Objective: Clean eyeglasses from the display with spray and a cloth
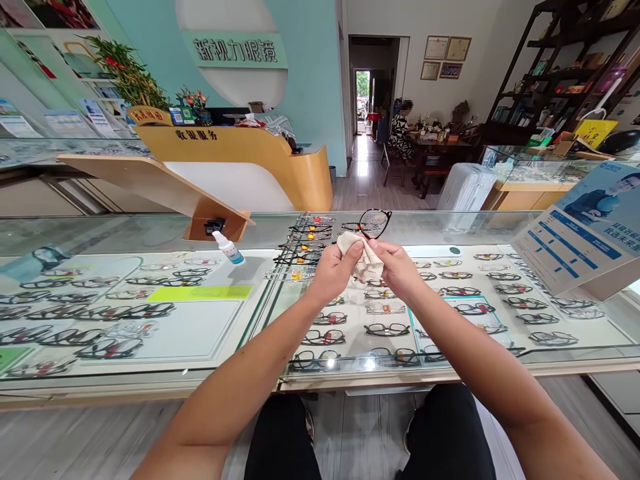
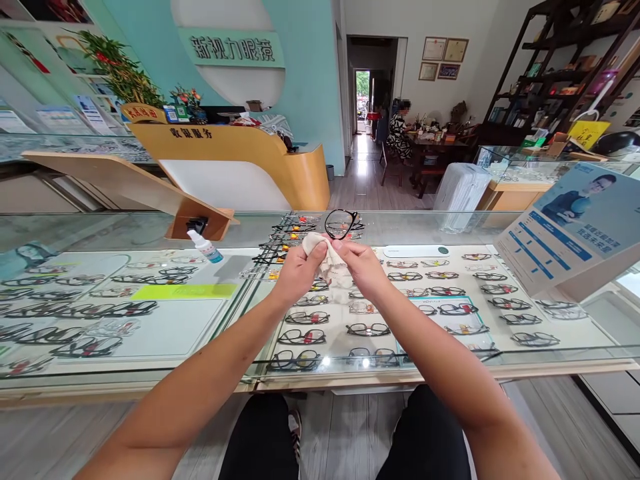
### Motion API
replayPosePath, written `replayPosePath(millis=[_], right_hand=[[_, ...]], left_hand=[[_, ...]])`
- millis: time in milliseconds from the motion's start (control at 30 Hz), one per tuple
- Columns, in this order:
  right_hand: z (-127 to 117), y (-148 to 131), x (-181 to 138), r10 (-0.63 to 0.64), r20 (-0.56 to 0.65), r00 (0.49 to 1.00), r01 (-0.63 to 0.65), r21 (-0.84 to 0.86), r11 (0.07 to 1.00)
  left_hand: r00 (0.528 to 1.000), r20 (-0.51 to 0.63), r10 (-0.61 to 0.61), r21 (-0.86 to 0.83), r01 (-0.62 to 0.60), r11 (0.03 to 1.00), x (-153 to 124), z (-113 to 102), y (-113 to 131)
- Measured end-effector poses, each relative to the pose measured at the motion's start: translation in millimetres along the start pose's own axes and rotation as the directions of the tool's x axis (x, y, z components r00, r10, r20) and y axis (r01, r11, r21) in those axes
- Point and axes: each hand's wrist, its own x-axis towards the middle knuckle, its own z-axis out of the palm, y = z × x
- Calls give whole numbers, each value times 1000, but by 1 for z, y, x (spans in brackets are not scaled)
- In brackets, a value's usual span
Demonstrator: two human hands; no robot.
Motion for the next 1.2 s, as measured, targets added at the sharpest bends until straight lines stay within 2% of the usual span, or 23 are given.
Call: replayPosePath(millis=[100,167,300,400,500,700,767,933,1100,1200], right_hand=[[-9,-7,2,-96,-21,995,94,-77,993],[-19,-15,3,-170,-6,985,167,-151,974],[-32,-26,4,-261,78,962,272,-330,904],[-30,-25,4,-221,183,958,279,-421,863],[-25,-20,4,-167,252,953,267,-440,858],[-28,-23,4,-75,214,974,155,-387,909],[-28,-26,2,-50,195,979,123,-382,916],[-19,-28,-3,33,233,972,35,-282,959],[-13,-28,-6,53,273,960,16,-246,969],[-14,-29,-5,63,310,949,21,-260,965]], left_hand=[[999,49,14,3,-14,1000,5,-4,-3],[996,85,-15,-42,18,999,9,-11,-7],[999,37,-20,-139,25,990,19,-23,-16],[1000,23,8,-146,-4,989,21,-27,-18],[999,37,7,-119,-2,993,20,-27,-12],[989,148,-27,-24,30,999,16,-33,12],[988,153,-31,-11,33,999,14,-32,17],[999,35,8,11,-9,1000,8,-22,18],[991,-126,51,29,-48,998,3,-13,16],[992,-112,66,-9,-67,998,6,-16,14]])
